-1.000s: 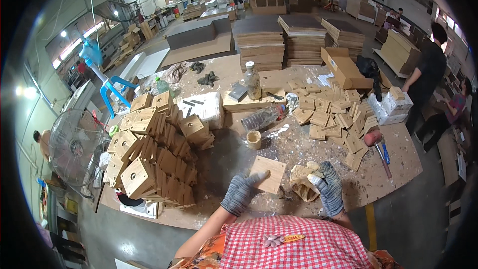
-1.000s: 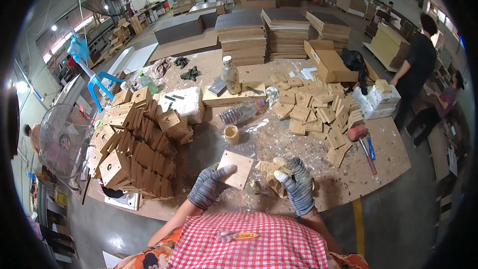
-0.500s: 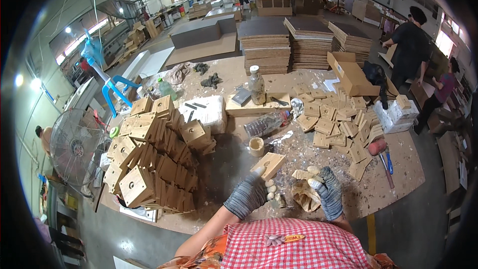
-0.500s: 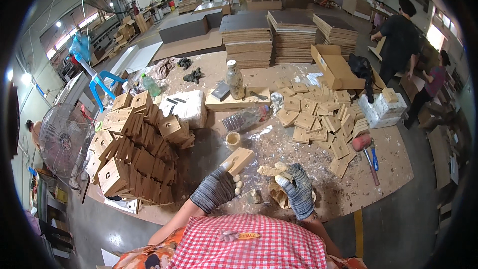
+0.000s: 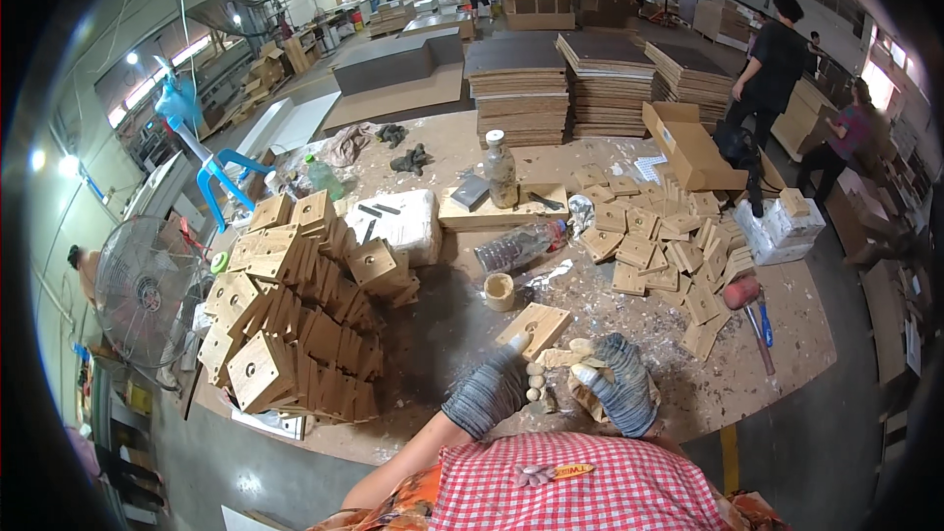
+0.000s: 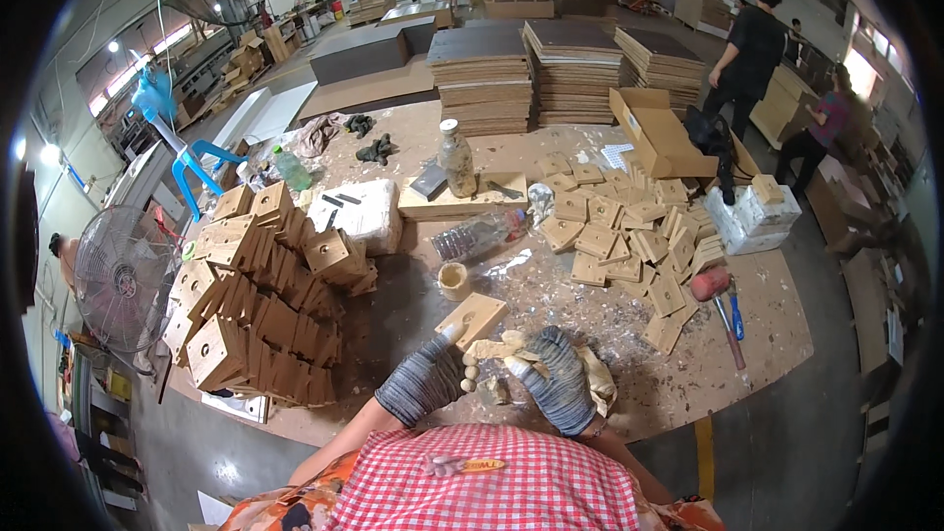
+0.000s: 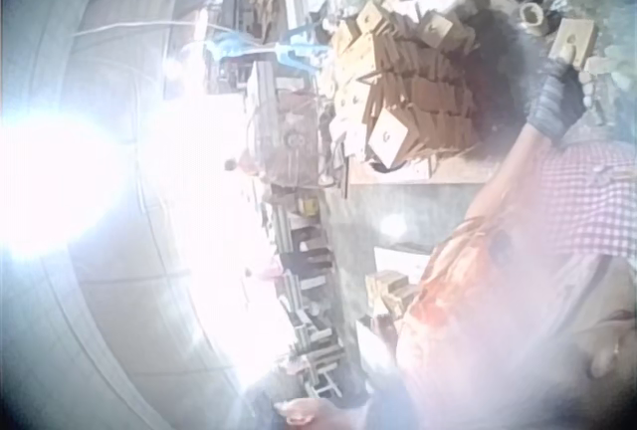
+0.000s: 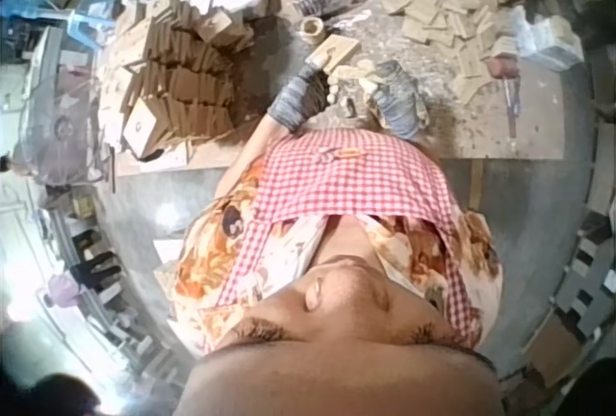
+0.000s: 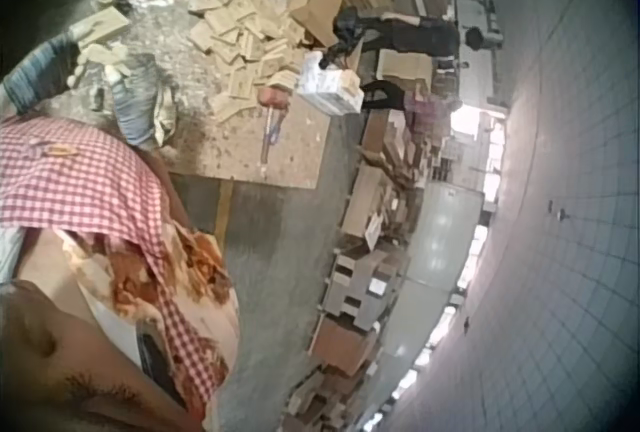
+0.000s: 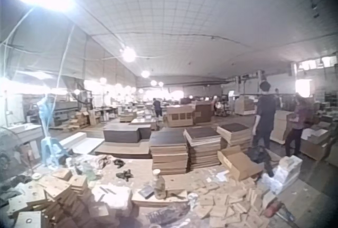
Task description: The person applies adhesive from a small container to the surfaces of small wooden blocks using a wooden stick, handling each block individually and placing it onto a stack.
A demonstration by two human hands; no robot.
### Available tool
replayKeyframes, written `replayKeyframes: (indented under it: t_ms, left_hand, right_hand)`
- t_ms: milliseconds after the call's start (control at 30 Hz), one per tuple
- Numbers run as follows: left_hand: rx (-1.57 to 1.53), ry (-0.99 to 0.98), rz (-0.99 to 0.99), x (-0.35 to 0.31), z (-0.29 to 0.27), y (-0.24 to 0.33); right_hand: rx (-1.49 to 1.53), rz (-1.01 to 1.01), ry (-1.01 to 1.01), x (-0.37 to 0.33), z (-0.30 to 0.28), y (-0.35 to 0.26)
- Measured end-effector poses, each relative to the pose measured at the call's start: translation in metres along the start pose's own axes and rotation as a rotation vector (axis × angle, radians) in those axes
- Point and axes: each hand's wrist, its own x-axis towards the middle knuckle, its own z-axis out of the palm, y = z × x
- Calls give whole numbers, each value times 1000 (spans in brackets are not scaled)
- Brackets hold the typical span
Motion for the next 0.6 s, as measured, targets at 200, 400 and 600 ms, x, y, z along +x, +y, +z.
replayKeyframes:
  t_ms: [200, 400, 600]
  left_hand:
    - [3, -40, -46, 6, -11, -4]
    - [-11, -46, -7, 6, -6, -3]
    - [211, 139, 199, -7, -5, -4]
  right_hand:
    - [-18, -55, -56, -1, 3, 10]
    - [-126, -203, -33, -3, -3, 18]
    - [56, -15, 53, -13, -8, 9]
